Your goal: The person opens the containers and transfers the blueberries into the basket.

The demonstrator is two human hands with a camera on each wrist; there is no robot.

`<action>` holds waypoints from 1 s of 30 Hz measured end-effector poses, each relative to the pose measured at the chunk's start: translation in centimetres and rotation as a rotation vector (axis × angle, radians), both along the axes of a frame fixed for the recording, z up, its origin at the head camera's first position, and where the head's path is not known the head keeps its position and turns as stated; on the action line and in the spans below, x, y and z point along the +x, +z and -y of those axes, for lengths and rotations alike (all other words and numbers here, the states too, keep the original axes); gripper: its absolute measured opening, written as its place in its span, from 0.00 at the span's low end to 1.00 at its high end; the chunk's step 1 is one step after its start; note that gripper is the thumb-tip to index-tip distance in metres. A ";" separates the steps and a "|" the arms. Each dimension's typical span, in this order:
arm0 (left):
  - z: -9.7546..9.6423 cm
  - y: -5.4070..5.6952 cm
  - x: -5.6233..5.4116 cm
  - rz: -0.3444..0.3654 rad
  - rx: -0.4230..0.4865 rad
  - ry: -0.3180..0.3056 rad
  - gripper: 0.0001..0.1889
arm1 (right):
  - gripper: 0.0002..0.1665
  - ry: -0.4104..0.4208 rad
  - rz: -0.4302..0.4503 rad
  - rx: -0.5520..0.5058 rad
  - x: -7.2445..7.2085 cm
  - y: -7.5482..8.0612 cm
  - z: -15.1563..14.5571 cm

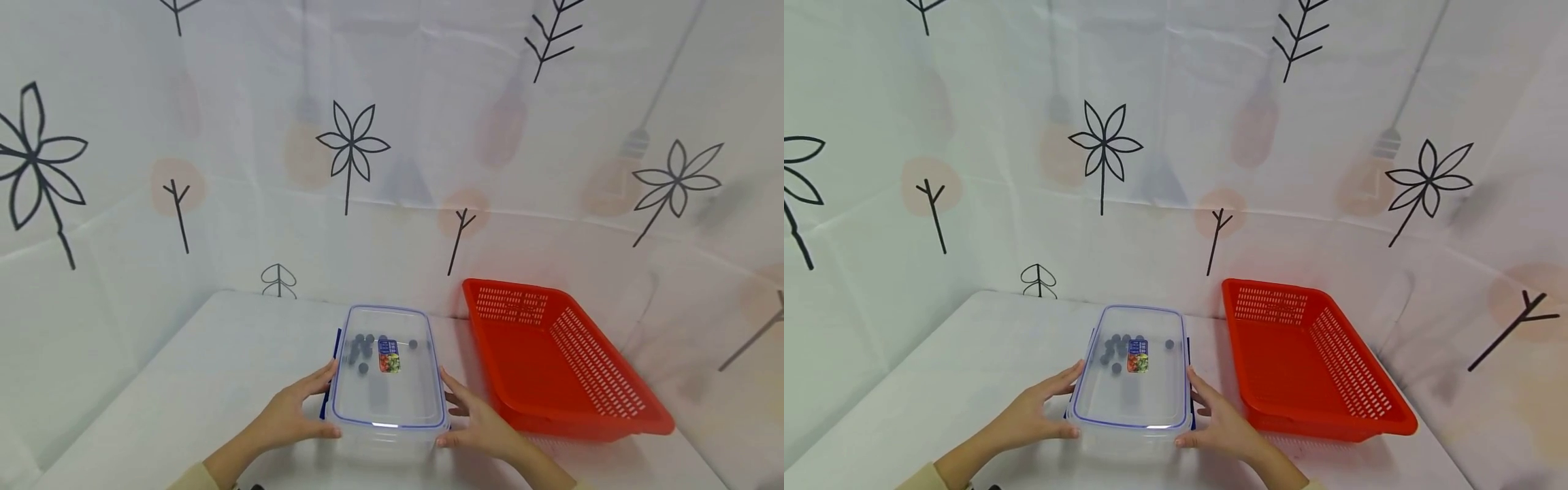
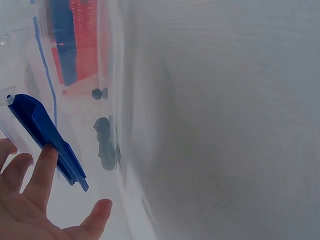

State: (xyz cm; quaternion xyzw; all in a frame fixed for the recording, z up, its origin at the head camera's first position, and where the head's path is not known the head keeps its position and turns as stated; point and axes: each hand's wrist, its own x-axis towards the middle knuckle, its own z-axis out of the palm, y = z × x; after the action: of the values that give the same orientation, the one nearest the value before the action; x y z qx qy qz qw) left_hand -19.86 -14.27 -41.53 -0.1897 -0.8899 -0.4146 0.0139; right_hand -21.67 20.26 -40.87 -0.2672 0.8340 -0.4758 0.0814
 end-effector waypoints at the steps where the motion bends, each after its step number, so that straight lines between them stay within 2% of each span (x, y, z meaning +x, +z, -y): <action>1: 0.0 -0.1 0.0 0.001 0.002 -0.003 0.52 | 0.62 0.001 0.001 0.000 0.0 0.0 0.0; 8: 0.2 -0.2 -0.1 -0.020 0.010 -0.066 0.51 | 0.61 0.023 -0.012 -0.013 0.0 -0.1 -0.1; 12: 0.3 0.0 0.0 -0.041 -0.002 -0.086 0.52 | 0.61 -0.003 -0.002 0.008 0.2 0.3 0.0; 15: 0.3 -0.1 0.0 -0.052 0.009 -0.080 0.52 | 0.62 -0.046 0.026 0.019 0.3 0.6 0.1; 17: 0.2 -0.3 0.0 -0.042 0.051 -0.072 0.52 | 0.62 -0.064 0.043 0.019 0.3 0.7 0.2; 22: -0.1 -0.7 0.0 0.025 0.169 -0.043 0.55 | 0.62 -0.073 0.041 0.012 0.3 0.6 0.2; 30: -0.3 -0.4 0.0 0.022 0.185 -0.037 0.54 | 0.62 -0.070 0.010 0.013 0.3 0.6 0.2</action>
State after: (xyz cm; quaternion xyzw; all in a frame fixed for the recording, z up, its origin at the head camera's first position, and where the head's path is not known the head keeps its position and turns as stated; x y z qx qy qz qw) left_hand -19.90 -13.93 -41.92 -0.1997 -0.8443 -0.4971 0.0139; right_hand -21.42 20.10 -40.28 -0.2350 0.8455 -0.4742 0.0706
